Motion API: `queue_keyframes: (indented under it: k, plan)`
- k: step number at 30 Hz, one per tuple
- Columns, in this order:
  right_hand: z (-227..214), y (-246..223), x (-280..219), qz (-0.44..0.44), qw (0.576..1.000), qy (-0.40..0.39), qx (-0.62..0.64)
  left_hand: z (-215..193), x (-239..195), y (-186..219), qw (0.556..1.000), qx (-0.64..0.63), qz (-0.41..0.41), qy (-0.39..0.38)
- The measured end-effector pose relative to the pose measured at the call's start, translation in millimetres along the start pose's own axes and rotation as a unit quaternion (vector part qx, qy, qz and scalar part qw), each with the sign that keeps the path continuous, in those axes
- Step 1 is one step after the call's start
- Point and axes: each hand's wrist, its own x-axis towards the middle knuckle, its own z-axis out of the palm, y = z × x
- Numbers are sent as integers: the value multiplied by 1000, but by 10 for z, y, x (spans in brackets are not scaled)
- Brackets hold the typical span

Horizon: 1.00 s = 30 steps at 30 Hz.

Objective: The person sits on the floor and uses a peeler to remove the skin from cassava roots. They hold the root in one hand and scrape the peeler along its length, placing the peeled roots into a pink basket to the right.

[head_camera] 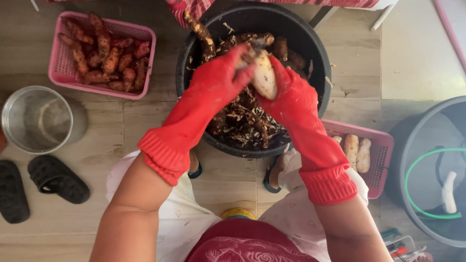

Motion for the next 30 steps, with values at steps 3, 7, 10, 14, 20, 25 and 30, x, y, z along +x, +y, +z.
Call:
queue_keyframes:
  k: [3, 7, 10, 14, 20, 25, 30]
  plan:
    - [3, -5, 23, 10, 998, -37, -54, -65, 1, 72, 995, 43, -15, 94]
    - [85, 73, -22, -6, 998, 5, -65, -74, -87, 260, 993, -28, -78, -85]
    - [219, 99, 29, 28, 994, -21, -107, -45, 6, 145, 991, -15, -93, -98]
    - [281, 162, 29, 143, 980, -117, -69, -50, 112, -21, 983, -74, -167, 2]
    - [363, 251, 82, 384, 716, -34, 581, 60, -3, -113, 949, -197, -242, -46]
    - [1792, 2369, -24, 461, 447, 120, 757, 448, -21, -481, 940, -187, -267, -99]
    - [1388, 2349, -1368, 475, 291, 419, 717, 781, -109, -922, 901, -229, -340, -146]
